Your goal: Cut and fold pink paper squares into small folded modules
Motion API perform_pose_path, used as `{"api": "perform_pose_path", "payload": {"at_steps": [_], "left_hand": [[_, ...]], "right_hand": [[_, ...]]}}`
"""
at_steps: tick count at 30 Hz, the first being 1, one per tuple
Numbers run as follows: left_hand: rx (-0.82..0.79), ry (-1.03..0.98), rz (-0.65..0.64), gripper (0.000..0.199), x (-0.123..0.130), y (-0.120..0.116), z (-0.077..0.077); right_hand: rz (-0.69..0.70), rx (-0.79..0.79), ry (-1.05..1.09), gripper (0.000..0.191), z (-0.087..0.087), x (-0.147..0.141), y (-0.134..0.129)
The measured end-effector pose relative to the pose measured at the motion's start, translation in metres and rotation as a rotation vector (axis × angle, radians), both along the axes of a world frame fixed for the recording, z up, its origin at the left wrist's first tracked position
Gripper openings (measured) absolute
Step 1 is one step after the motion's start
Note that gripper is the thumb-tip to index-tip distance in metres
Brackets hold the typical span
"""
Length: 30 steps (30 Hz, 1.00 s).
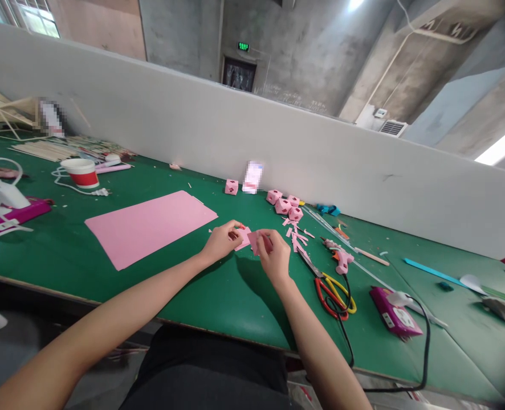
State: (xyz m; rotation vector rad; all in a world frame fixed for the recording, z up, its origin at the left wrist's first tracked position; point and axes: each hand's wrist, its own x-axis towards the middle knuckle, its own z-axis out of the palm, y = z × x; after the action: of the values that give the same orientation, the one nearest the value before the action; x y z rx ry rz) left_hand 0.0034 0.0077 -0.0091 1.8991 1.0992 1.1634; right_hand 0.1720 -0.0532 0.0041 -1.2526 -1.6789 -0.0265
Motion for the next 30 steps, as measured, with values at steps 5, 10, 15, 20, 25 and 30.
{"api": "perform_pose_path", "payload": {"at_steps": [5,10,15,20,25,30], "left_hand": [[0.010,-0.079,0.012,0.026,-0.003,0.000,0.005],[0.054,-0.136,-0.118,0.035,-0.003,-0.011,0.014],[0.053,-0.094,-0.112,0.034,-0.001,-0.015,0.013],[0.010,-0.099,-0.116,0.037,0.000,-0.013,0.012],[0.093,-0.065,-0.116,0.034,-0.001,-0.013,0.012],[0.128,-0.066,-0.116,0.036,-0.001,-0.014,0.011]], "right_hand": [[-0.013,-0.012,0.001,0.024,-0.001,0.002,0.002],[0.047,-0.092,-0.075,0.023,-0.003,-0.001,0.002],[0.049,-0.118,-0.089,0.024,-0.003,-0.002,0.002],[0.065,-0.141,-0.095,0.026,-0.003,-0.001,0.001],[0.055,-0.128,-0.077,0.022,-0.004,0.000,0.002],[0.050,-0.130,-0.063,0.021,-0.005,0.001,0.004]]}}
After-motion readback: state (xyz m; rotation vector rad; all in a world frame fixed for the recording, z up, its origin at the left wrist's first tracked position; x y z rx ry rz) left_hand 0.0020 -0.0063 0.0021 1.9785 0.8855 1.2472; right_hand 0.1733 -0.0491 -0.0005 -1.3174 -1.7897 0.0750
